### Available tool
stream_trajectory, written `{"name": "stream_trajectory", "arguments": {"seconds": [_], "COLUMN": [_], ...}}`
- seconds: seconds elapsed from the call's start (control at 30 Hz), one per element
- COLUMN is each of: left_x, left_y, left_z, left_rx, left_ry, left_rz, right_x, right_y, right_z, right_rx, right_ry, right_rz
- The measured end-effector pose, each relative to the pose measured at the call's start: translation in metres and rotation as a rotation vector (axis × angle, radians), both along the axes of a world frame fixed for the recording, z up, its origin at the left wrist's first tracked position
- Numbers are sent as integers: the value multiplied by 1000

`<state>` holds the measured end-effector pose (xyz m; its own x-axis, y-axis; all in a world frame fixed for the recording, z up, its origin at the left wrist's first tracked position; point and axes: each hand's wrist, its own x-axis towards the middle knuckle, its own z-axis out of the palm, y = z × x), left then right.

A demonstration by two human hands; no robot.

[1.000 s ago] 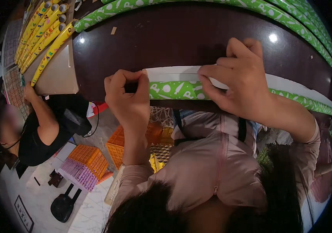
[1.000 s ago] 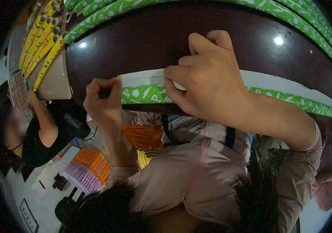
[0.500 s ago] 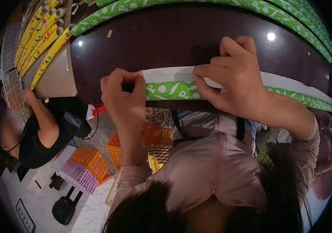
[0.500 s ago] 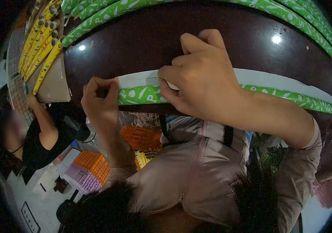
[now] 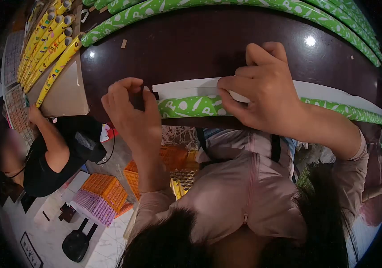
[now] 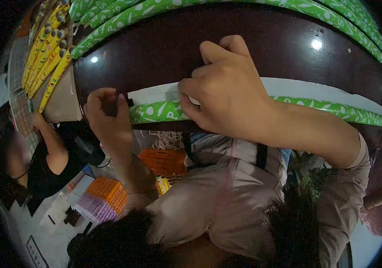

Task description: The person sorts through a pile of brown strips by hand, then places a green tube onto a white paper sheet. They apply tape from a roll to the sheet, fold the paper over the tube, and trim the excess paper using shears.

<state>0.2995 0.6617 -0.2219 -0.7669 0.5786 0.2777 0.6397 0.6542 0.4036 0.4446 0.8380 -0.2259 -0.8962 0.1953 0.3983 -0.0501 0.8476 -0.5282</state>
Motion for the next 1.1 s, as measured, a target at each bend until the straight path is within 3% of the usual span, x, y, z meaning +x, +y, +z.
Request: {"name": "stream_trajectory", "arguments": {"seconds": [0.03, 0.1, 0.2, 0.83, 1.1], "left_x": [4, 16, 39, 38, 38], "left_y": [1, 1, 5, 3, 4], "left_z": [0, 1, -8, -31, -29], "left_rx": [0, 6, 27, 55, 28], "left_ry": [-2, 308, 97, 143, 172], "left_rz": [-4, -338, -548, -609, -624], "right_x": [0, 0, 0, 0, 37], "right_y": [0, 0, 0, 1, 27], "right_z": [0, 0, 0, 2, 44], "right_rx": [-3, 3, 5, 45, 69], "right_ry": [3, 0, 4, -53, -197], "right_rz": [3, 4, 16, -9, -17]}}
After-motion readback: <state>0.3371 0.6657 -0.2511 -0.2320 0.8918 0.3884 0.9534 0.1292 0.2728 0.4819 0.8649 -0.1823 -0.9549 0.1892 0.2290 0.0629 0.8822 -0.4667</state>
